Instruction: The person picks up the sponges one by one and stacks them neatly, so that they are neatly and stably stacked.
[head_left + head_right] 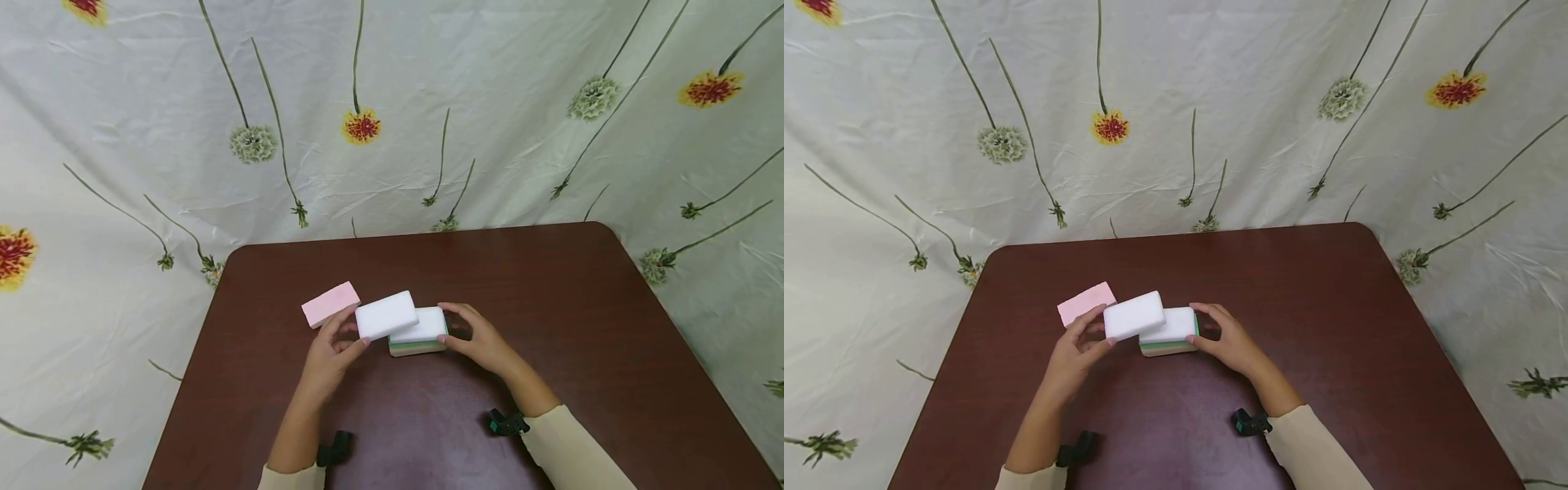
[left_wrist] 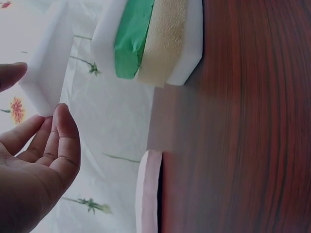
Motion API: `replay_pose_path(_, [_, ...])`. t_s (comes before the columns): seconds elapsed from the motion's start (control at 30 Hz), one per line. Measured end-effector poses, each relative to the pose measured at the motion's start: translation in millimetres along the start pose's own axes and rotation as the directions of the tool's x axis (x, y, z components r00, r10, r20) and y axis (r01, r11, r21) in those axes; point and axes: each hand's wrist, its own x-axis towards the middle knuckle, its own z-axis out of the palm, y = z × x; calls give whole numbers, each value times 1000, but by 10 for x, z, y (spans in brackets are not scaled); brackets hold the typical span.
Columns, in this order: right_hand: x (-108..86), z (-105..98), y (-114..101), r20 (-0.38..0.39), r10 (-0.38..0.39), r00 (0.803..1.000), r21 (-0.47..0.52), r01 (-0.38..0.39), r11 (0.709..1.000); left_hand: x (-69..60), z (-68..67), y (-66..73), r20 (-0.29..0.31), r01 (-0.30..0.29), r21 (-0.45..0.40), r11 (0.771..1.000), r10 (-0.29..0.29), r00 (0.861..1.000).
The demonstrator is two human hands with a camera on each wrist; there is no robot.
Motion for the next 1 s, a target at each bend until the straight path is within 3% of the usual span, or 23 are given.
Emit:
replay_pose_path(0.27, [7,0,3,-5,-3,1000,22,3,1000,58,88,-16,8,-46,33,998,46,999])
replay_pose_path(0.63, [6,2,-7,-5,2,1000,30,-2,1000,119,215,-39,19,-56,73,996,54,998])
replay_pose_path(1.0, [5,-2,-17,5,-14,1000,2,14,1000,187,315,-37,74,-96,79,992,90,993])
